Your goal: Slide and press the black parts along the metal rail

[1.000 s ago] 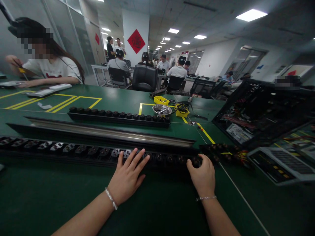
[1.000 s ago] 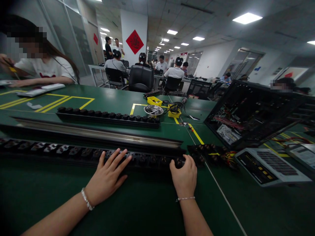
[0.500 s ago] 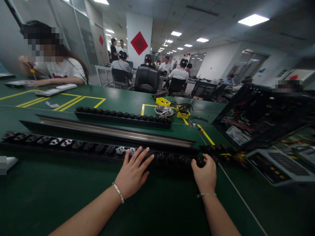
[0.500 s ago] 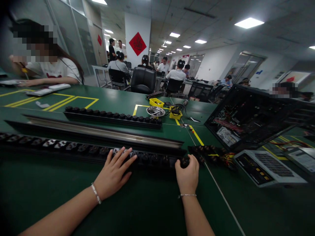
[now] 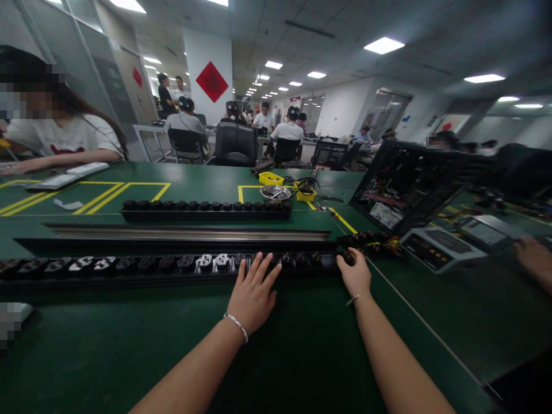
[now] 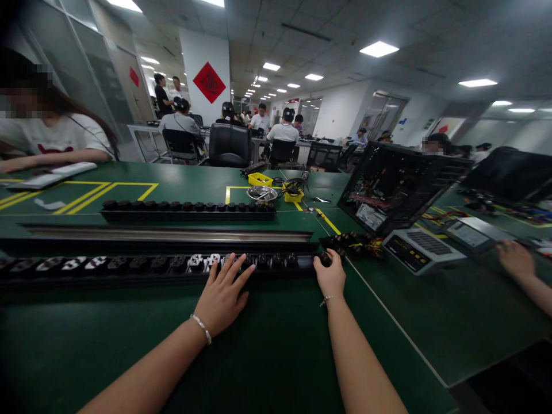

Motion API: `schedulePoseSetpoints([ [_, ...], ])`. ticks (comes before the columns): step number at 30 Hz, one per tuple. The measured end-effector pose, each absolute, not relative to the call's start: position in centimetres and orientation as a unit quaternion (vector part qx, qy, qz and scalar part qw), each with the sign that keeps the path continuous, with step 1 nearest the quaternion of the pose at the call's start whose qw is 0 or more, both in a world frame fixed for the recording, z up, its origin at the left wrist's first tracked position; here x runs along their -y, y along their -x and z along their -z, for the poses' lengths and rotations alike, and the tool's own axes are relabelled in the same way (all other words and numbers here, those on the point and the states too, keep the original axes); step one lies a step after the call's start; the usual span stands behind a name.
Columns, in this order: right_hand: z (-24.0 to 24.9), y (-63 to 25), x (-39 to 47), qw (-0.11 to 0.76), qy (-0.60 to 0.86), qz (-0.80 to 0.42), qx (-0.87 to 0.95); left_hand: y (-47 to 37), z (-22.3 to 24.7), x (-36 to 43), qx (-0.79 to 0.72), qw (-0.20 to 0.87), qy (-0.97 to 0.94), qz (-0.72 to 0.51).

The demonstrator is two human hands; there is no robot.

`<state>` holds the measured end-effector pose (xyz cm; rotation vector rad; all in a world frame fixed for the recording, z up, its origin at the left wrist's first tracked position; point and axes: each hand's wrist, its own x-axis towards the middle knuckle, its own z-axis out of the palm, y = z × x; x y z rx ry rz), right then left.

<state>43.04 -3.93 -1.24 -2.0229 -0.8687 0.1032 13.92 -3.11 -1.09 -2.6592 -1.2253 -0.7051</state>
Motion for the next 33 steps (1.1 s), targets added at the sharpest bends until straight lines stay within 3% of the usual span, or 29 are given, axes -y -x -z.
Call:
schedulePoseSetpoints([
  [33, 2.0, -42.4, 3.1, 0.416, 0.807, -0.069, 0.414, -12.1, 1.0, 3.8, 0.491, 0.059, 0.841, 0.218],
])
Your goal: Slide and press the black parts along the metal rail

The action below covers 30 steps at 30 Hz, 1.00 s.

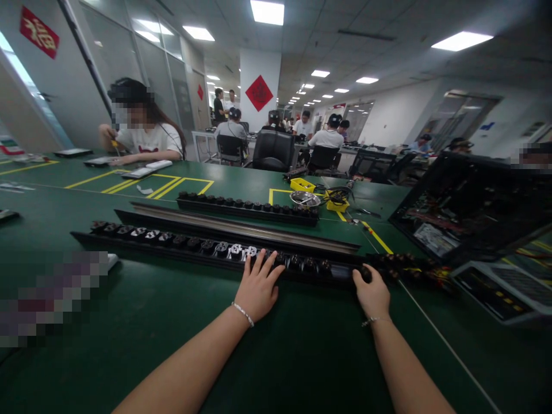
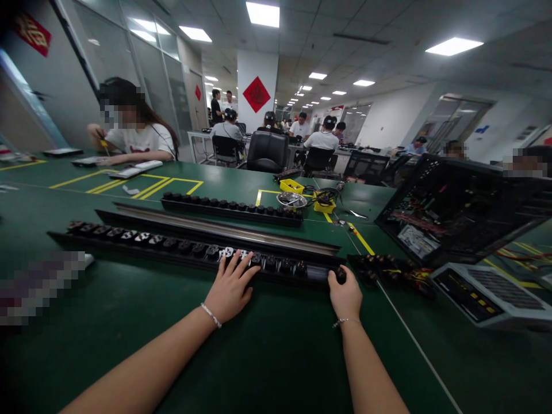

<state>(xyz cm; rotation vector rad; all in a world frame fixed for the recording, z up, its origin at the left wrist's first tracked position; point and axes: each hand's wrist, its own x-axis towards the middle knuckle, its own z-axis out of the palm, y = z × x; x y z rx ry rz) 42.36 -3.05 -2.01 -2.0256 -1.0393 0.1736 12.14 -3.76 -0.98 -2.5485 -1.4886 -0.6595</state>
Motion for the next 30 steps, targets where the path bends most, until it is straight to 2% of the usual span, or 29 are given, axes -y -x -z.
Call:
schedulePoseSetpoints([
  [30, 2.1, -42.6, 1.9, 0.463, 0.777, -0.099, 0.415, -12.4, 1.3, 3.7, 0.507, 0.061, 0.828, 0.232],
])
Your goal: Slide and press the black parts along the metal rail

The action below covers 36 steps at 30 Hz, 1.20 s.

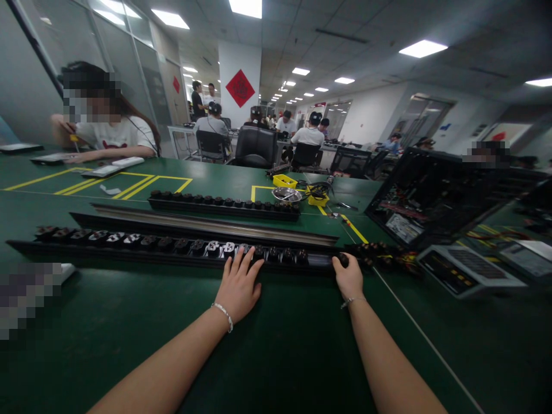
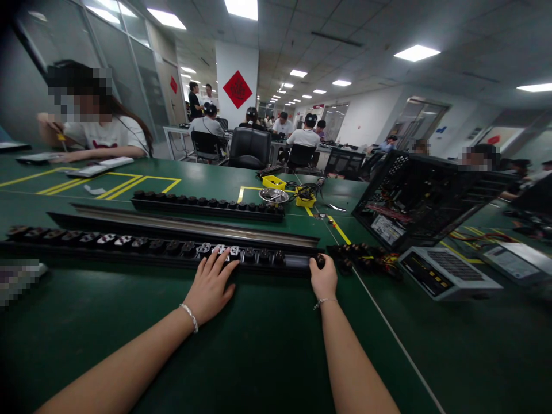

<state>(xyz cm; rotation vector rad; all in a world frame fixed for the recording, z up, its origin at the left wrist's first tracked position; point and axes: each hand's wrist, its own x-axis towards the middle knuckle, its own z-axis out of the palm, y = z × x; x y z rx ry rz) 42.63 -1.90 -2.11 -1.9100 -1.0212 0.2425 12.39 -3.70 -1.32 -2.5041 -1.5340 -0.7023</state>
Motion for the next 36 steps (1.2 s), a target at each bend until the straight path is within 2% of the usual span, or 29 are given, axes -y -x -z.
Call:
schedulePoseSetpoints([
  [8, 1.9, -45.4, 2.5, 0.462, 0.804, -0.067, 0.370, -12.2, 1.5, 3.6, 0.505, 0.061, 0.828, 0.234],
  [14, 1.1, -50.6, 4.8, 0.456, 0.817, 0.027, 0.352, -12.2, 1.6, 3.5, 0.506, 0.051, 0.829, 0.232],
  [18, 1.3, -55.0, 6.8, 0.426, 0.849, 0.049, 0.309, -12.1, 1.6, 3.5, 0.508, 0.042, 0.829, 0.232],
  [25, 3.0, -61.0, 8.2, 0.285, 0.921, 0.033, 0.264, -12.1, 1.7, 3.4, 0.508, 0.035, 0.829, 0.230],
  [31, 3.7, -61.5, 7.1, 0.263, 0.936, 0.029, 0.234, -12.2, 1.8, 3.5, 0.512, 0.035, 0.828, 0.227],
  [36, 3.7, -60.8, 7.1, 0.289, 0.921, 0.108, 0.236, -12.3, 1.6, 3.5, 0.513, 0.041, 0.827, 0.229],
])
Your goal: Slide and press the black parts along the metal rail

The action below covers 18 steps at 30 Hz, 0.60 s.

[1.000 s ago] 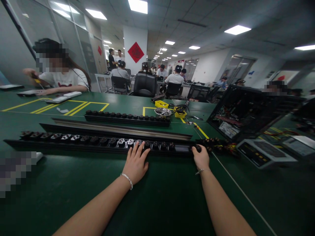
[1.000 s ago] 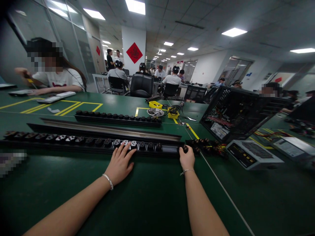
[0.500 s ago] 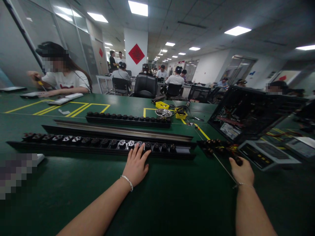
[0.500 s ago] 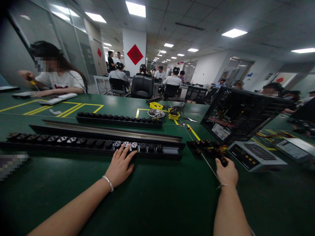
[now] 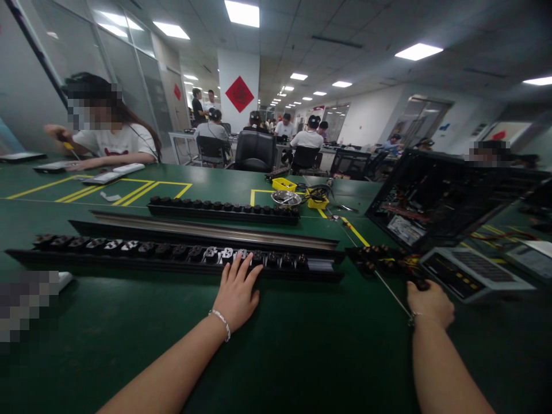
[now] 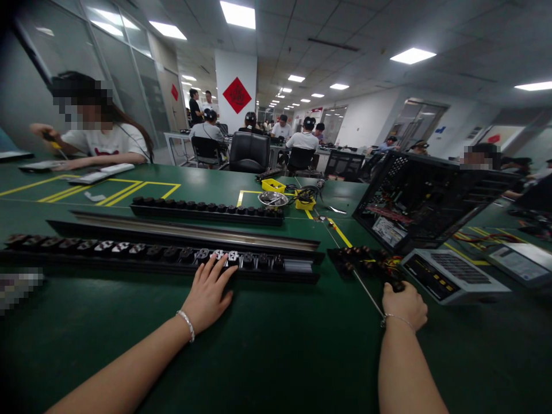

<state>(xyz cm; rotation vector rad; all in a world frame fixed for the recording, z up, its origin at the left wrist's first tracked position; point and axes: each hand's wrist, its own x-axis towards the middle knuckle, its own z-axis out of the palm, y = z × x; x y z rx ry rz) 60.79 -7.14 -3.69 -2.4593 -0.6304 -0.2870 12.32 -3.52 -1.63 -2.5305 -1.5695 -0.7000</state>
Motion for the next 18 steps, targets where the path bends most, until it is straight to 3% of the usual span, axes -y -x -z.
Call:
schedulePoseSetpoints([
  [4, 2.2, -57.2, 6.8, 0.384, 0.820, 0.299, 0.300, -12.4, 1.7, 3.5, 0.513, 0.042, 0.826, 0.231],
  [6, 1.1, -53.8, 6.1, 0.393, 0.769, 0.321, 0.389, -12.4, 1.7, 3.4, 0.512, 0.041, 0.825, 0.234],
  [11, -0.2, -42.2, 3.5, 0.412, 0.682, 0.193, 0.572, -12.4, 1.7, 3.4, 0.513, 0.036, 0.823, 0.241],
  [15, 0.3, -35.0, 2.0, 0.412, 0.707, 0.067, 0.572, -12.5, 1.7, 3.4, 0.513, 0.035, 0.822, 0.244],
  [18, 0.7, -33.1, 1.7, 0.373, 0.734, 0.052, 0.565, -12.5, 1.8, 3.4, 0.511, 0.036, 0.823, 0.246],
])
